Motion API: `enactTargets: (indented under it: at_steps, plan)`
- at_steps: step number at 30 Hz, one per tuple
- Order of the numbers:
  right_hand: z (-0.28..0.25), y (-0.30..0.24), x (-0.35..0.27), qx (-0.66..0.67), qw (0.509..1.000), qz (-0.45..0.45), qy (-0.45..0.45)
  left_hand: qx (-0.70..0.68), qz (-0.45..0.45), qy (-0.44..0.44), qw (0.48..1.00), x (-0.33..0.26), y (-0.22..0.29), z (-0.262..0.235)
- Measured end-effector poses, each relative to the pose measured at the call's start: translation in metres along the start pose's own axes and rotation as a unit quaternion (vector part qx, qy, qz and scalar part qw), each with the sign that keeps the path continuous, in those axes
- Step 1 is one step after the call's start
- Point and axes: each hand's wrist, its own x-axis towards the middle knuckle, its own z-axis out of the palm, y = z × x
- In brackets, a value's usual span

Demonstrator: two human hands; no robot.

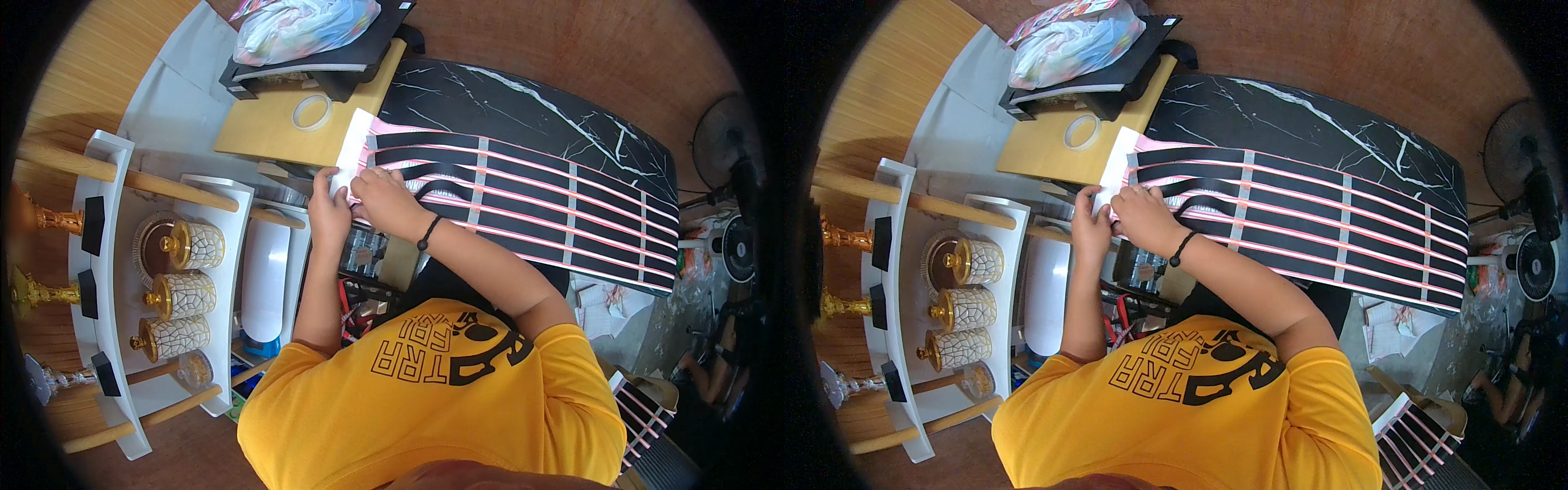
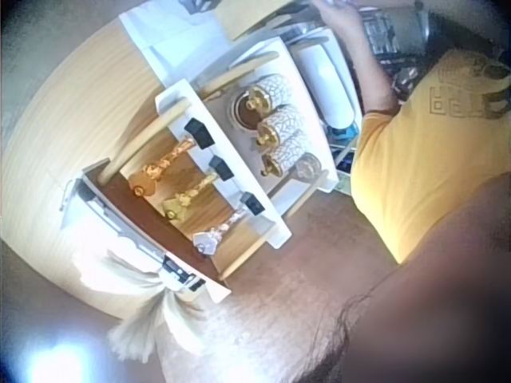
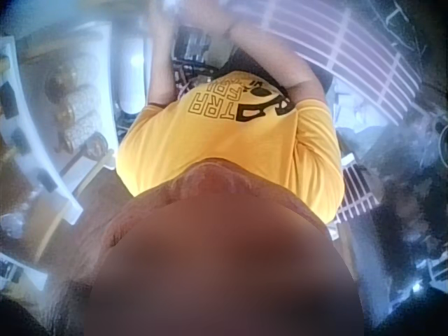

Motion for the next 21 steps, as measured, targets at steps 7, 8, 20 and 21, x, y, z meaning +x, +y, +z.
enactTargets:
  at_steps: [7,8,20,21]
  plan:
    - [-0.015,0.004,-0.004,0.074,0.996,-0.046,-0.021,-0.015,0.013,0.023,1.0,-0.001,0.003,-0.002]
    - [-0.018,0.005,-0.005,0.081,0.996,-0.044,-0.017,-0.017,0.017,0.016,1.0,-0.001,0.003,-0.002]
    - [-0.023,0.037,-0.011,0.262,0.955,-0.031,0.136,-0.032,0.024,-0.024,0.999,0.002,-0.015,0.004]
    - [-0.025,0.04,-0.01,0.271,0.954,-0.004,0.129,-0.056,0.036,-0.035,0.997,0.002,-0.015,-0.001]
